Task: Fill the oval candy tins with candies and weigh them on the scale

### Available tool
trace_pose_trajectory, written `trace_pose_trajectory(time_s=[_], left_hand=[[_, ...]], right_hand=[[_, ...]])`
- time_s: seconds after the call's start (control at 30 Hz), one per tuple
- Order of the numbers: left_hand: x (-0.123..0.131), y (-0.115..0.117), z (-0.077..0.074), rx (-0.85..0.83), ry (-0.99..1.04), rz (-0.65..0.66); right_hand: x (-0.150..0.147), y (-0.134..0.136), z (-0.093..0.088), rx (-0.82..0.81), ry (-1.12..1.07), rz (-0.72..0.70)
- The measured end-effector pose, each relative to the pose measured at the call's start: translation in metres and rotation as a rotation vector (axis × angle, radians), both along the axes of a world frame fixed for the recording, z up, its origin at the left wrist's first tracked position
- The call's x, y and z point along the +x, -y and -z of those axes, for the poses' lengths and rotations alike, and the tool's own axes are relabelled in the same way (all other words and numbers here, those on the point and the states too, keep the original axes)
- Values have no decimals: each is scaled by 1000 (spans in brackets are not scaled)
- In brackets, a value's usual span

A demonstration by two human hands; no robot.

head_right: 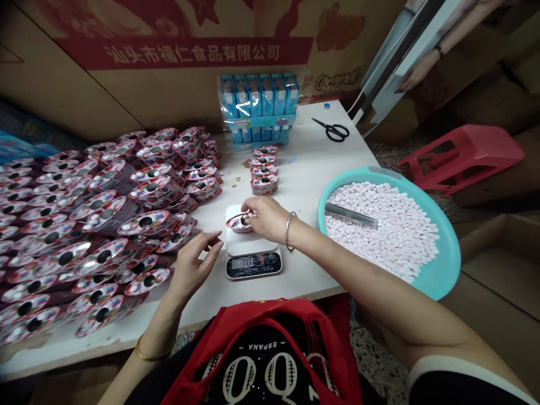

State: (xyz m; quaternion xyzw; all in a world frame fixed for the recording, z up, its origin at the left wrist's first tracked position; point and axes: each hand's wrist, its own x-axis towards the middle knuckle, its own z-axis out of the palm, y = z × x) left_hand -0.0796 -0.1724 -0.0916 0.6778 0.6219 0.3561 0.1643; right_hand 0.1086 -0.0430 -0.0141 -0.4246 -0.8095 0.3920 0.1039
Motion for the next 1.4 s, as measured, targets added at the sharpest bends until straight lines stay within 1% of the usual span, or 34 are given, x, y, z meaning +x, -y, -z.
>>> trace_pose_trajectory(time_s=[0.13,0.3,0.37,0.43,0.47,0.5,0.6,0.67,0.77,0.87,1.0,1.13,1.27,1.4], left_hand=[[0,1,3,-15,21,5],[1,-2,3,-22,26,0],[1,-3,3,-16,26,-1],[1,-4,3,-11,25,-6],[0,-4,3,-9,24,-11],[0,-4,3,-8,22,-16],[-1,-3,2,8,11,-36],[-1,-2,2,45,-11,-52],[-1,-1,2,138,-110,-73],[2,-2,1,175,-227,-70],[6,-4,3,183,-333,-49],[12,-7,6,202,-401,-38],[24,-14,5,218,-420,-28],[38,-25,1,237,-411,-15]], right_hand=[[-3,0,2,67,49,-64],[-7,1,4,87,57,-87],[-9,0,4,85,36,-94],[-9,-3,4,55,-39,-70],[-8,-5,4,5,-106,-38],[-6,-7,4,-78,-185,3],[7,-12,2,-429,-442,182],[21,-14,1,-618,-580,312],[45,-10,0,-768,-667,460],[63,-2,4,-834,-648,539],[74,6,11,-828,-668,551],[73,8,14,-783,-648,520],[63,8,13,-702,-609,460],[39,7,12,-558,-568,345]])
